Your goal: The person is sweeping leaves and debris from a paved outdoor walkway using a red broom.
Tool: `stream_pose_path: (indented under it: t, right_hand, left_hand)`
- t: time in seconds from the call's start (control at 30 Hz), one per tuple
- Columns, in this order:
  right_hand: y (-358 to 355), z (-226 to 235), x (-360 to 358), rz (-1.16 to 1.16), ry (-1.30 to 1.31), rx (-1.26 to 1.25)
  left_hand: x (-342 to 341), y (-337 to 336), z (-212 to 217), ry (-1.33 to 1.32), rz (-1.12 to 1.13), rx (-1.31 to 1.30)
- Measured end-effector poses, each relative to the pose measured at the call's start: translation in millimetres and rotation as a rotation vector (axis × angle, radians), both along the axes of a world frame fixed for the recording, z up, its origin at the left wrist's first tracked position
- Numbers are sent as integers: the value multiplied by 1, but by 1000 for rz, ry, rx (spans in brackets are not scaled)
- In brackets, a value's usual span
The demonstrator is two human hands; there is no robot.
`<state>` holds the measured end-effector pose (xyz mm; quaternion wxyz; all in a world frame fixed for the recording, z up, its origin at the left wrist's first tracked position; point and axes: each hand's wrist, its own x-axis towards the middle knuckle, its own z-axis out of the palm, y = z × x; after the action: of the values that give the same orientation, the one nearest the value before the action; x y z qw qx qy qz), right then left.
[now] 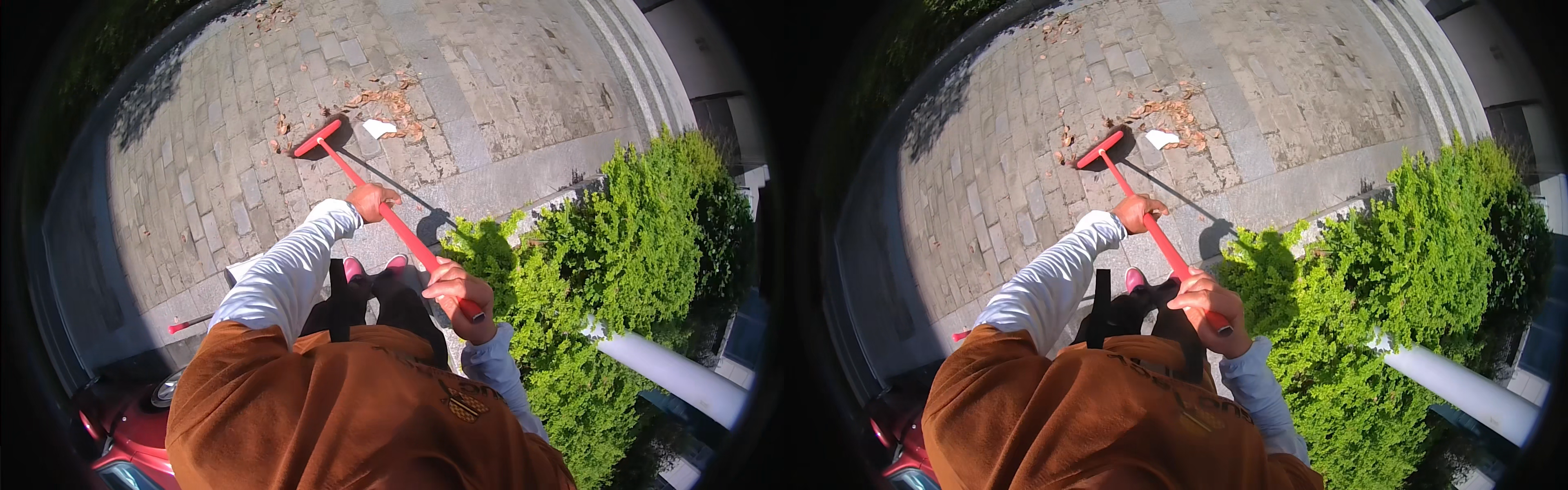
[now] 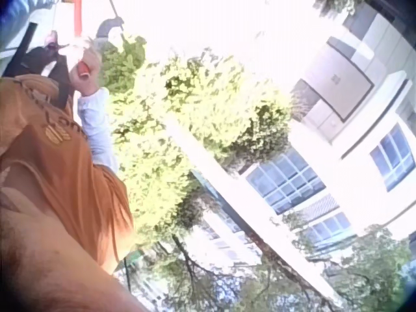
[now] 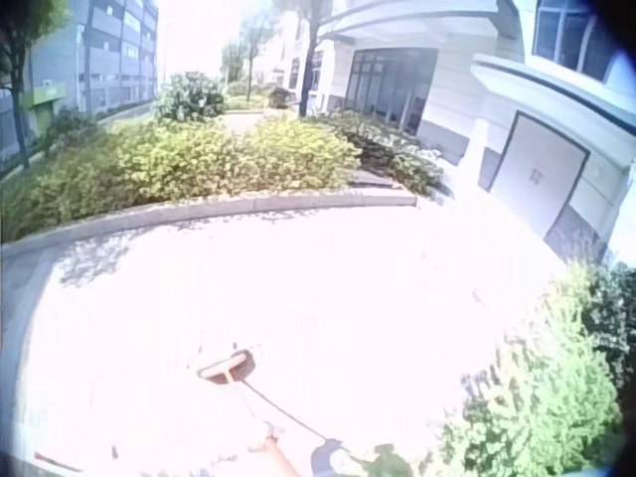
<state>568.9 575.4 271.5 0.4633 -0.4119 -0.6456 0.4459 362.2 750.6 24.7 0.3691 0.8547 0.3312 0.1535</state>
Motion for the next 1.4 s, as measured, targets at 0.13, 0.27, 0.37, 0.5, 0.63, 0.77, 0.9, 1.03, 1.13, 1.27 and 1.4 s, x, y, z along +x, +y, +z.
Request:
stream_pose_path:
  t: [0.13,0.27,0.37,0.5,0.63,0.77,0.9,1.03,1.13,1.27,1.4]
  right_hand:
    - [4,69,63,-133,110,14]
    - [21,130,113,-279,226,218]
    - [56,133,128,-192,91,249]
    - [95,66,141,-57,122,69]
    - [130,18,153,-66,81,-93]
    - [151,58,204,-337,247,-39]
    - [188,139,255,-402,52,276]
    - [263,158,227,-297,-182,302]
    - [311,132,205,-312,-101,225]
    - [360,76,176,-306,49,125]
    - [393,65,167,-271,37,-35]
  left_hand:
    - [37,17,53,-83,-44,-196]
    - [140,3,90,-133,-262,-223]
    - [188,8,69,-211,-302,-281]
    - [165,77,8,-34,-66,-211]
    - [127,146,-44,21,78,-124]
    - [182,164,34,32,108,-137]
    - [287,162,90,-189,-110,-195]
    - [331,198,81,-329,-318,-381]
    - [317,253,54,-332,-277,-304]
    - [239,332,6,-186,-185,-278]
    - [169,377,-18,-103,13,-196]
